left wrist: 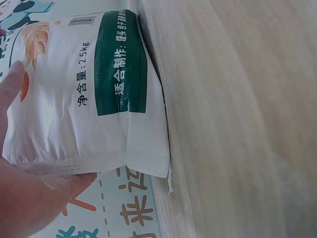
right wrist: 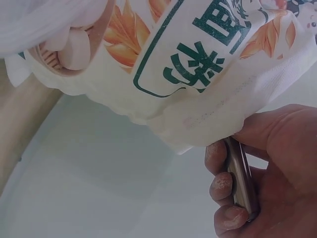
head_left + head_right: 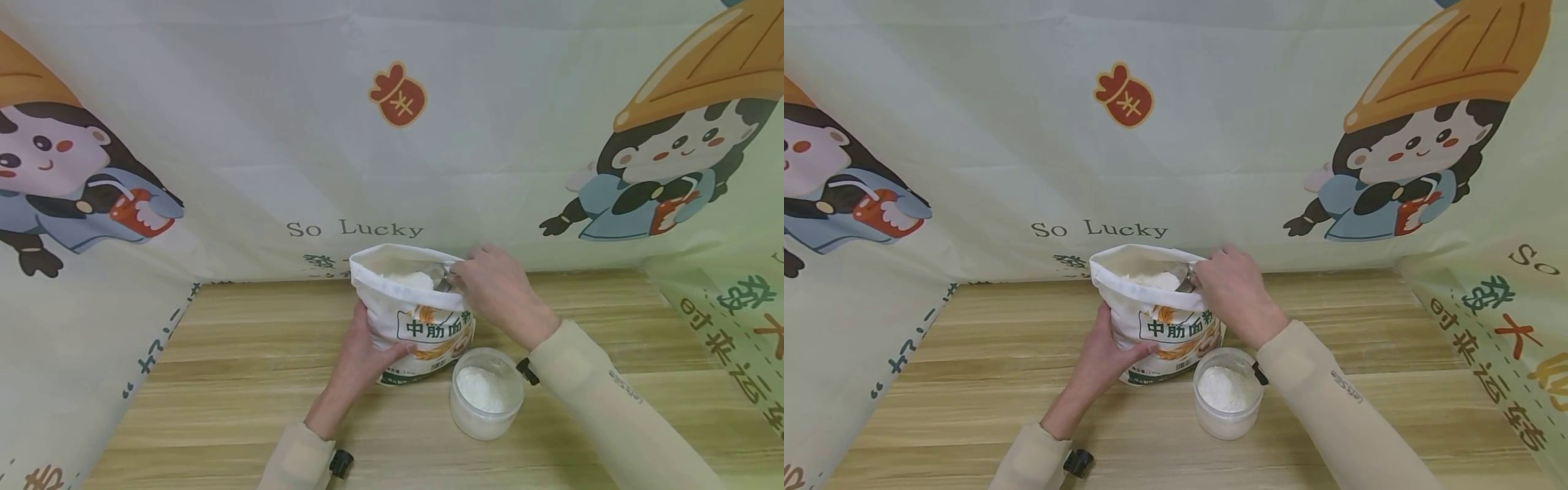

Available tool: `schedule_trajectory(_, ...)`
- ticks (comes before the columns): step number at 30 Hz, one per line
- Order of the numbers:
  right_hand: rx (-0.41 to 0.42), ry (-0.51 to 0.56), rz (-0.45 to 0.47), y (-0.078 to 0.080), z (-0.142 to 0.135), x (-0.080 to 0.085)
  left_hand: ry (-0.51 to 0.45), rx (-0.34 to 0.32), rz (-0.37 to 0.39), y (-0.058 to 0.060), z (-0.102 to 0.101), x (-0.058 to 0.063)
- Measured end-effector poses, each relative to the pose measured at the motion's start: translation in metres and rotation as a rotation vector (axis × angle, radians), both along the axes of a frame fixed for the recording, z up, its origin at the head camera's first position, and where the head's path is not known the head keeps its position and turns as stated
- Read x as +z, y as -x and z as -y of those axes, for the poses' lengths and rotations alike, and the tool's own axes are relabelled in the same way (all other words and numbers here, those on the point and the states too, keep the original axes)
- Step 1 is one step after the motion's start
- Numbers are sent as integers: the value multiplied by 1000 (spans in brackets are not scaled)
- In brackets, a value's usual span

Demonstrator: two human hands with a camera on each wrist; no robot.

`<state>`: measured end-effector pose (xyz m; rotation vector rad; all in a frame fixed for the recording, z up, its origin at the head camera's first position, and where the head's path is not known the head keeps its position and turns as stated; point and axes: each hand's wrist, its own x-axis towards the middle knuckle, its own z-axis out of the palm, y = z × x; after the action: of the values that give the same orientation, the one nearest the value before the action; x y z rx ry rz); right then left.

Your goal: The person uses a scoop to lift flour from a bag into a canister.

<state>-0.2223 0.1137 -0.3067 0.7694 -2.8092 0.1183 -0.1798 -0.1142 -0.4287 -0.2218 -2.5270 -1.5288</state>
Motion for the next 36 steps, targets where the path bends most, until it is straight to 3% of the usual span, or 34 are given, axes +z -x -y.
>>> schedule_trajectory(6,11,66,-19,0,-4,-5,4,6,5,-1,0,0)
schedule_trajectory(18,12,182,76,1,-12,-5,-6,2,13,-1,0,2)
schedule_trajectory(28,56,262,77,0,-20,-8,-18,-4,13,-1,0,0)
schedule_trajectory(36,37,306,123,-3,-24,-6,-17,-1,13,0,1,-1)
